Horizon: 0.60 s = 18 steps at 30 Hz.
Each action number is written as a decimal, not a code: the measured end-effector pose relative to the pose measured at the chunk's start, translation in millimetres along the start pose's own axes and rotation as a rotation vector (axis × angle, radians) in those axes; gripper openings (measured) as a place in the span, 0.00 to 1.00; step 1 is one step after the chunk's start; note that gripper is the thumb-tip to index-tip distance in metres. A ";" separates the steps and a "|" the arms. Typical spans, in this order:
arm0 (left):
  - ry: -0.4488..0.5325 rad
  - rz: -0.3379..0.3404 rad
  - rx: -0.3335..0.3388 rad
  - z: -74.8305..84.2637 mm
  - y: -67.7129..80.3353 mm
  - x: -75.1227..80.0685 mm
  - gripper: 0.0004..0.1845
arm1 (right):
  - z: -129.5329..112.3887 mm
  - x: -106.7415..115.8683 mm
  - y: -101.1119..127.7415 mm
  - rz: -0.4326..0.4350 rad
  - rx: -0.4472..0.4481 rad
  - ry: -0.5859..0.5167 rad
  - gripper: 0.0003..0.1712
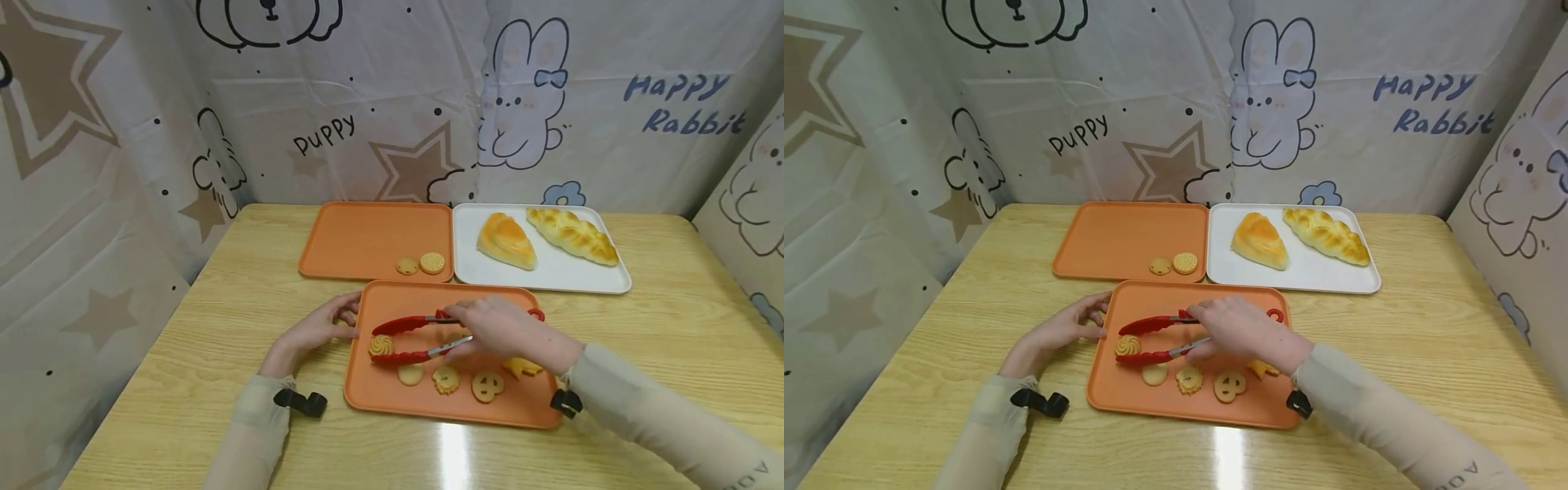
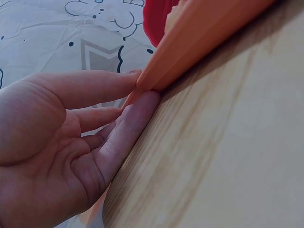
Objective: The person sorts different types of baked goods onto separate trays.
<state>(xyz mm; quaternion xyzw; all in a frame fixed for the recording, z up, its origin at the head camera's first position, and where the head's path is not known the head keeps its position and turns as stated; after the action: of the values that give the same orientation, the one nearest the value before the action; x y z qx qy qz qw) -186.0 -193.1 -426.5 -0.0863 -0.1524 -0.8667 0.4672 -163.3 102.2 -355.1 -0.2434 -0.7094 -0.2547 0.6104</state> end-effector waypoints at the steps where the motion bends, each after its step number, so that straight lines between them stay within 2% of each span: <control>1: -0.002 0.000 0.003 0.4 0.1 -0.1 0.40 | 1.4 1.0 0.4 -0.003 -0.012 0.000 0.39; 6: -0.001 -0.003 0.002 -1.1 -0.1 0.0 0.40 | 11.0 8.5 1.9 0.039 -0.051 0.030 0.37; 13: 0.008 -0.003 -0.006 -3.2 -0.5 0.4 0.41 | 29.7 15.7 1.7 0.093 -0.108 0.089 0.41; 18: -0.001 -0.004 0.002 -2.2 -0.5 0.2 0.40 | 42.9 19.2 3.3 0.137 -0.143 0.124 0.41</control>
<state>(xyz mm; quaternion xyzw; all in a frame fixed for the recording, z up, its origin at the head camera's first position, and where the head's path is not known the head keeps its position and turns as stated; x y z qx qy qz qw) -186.5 -193.8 -428.6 -0.0857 -0.1535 -0.8675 0.4653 -195.6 133.6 -341.2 -0.3180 -0.6321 -0.2771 0.6501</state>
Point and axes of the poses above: each hand's wrist, its own y-axis away from the middle knuckle, its own x-axis out of the back of the hand, z = x × y, the point moved 2 cm from there along -y, towards the middle knuckle, and after that the axes turned 3 degrees about -z, right-handed, at the moved point
